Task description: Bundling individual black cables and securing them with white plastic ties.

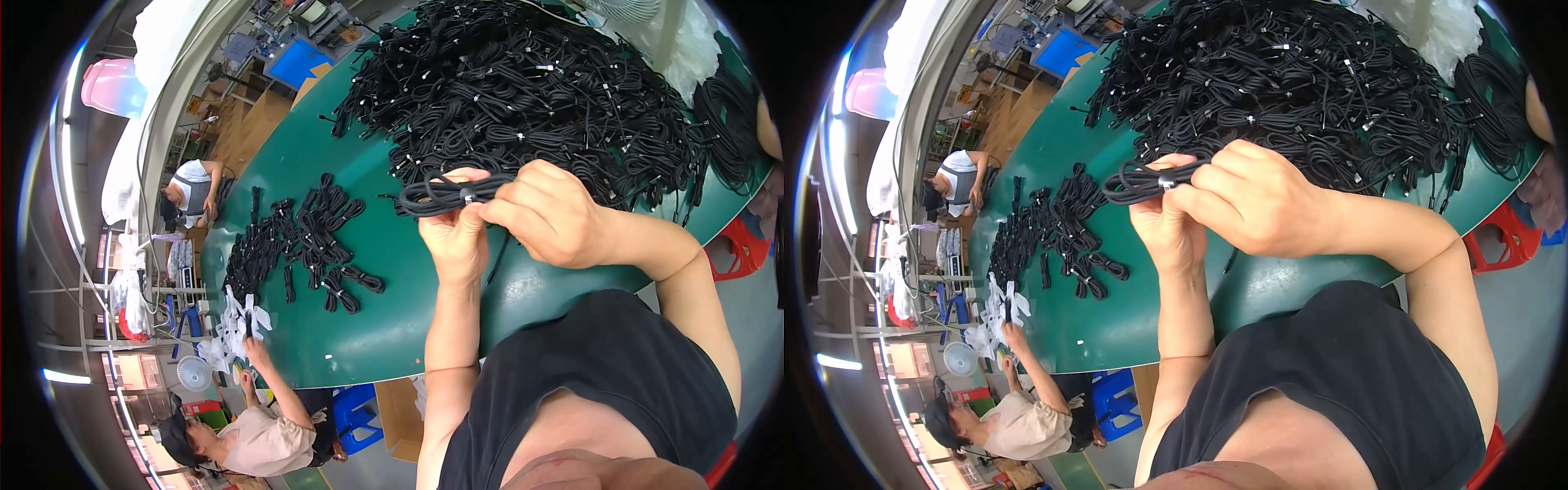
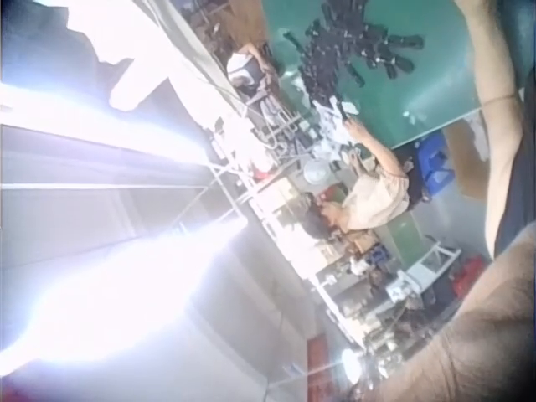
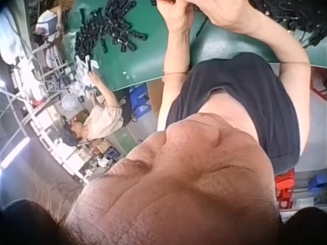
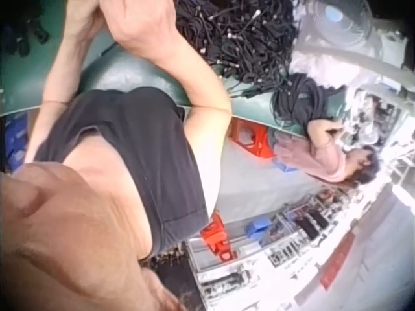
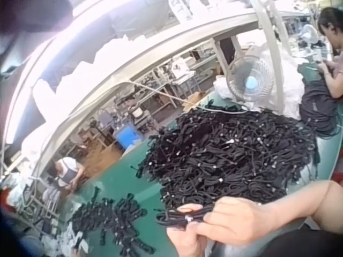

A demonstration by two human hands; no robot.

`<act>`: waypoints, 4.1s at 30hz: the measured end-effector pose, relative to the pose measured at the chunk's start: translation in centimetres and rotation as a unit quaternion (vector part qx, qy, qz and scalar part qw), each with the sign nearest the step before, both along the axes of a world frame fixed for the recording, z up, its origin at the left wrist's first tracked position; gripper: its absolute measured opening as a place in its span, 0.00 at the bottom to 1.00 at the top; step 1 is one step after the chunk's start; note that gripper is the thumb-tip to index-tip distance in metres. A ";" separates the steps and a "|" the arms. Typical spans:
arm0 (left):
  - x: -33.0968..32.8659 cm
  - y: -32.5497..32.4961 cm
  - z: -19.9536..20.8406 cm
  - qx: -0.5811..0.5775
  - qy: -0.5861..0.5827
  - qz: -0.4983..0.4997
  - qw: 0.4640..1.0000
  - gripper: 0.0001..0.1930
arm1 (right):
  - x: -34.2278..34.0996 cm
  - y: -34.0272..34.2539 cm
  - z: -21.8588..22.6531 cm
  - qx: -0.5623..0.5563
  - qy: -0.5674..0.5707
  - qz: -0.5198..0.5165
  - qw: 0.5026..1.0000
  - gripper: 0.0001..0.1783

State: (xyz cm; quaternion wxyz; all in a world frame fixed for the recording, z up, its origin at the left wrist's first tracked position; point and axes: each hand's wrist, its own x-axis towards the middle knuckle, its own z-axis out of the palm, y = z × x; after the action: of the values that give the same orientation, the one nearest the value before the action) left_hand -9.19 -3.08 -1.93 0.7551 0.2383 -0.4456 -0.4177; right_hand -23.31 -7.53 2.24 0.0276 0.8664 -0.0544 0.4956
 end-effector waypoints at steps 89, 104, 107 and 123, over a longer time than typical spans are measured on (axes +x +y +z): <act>-0.2 -0.6 -0.6 0.126 0.075 -0.061 0.987 0.17 | 0.6 -5.2 -2.8 0.576 -0.355 0.166 0.718 0.09; -0.7 -1.1 -1.3 0.146 0.116 -0.085 0.979 0.08 | -0.1 -6.3 -2.1 0.683 -0.385 0.243 0.571 0.13; -1.0 -1.3 -1.4 0.160 0.106 -0.073 0.979 0.09 | -0.1 -6.4 -2.6 0.698 -0.378 0.305 0.527 0.15; -3.2 0.0 -0.5 0.218 -0.020 -0.158 0.963 0.21 | -1.1 -5.7 -0.5 0.679 -0.281 0.320 0.598 0.16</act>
State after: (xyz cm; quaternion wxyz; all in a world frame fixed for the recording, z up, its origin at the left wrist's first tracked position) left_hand -12.41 -3.11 -2.40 0.5998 0.3323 -0.3909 -0.6140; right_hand -24.37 -13.20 1.71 -0.7456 0.4149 -0.0997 0.5120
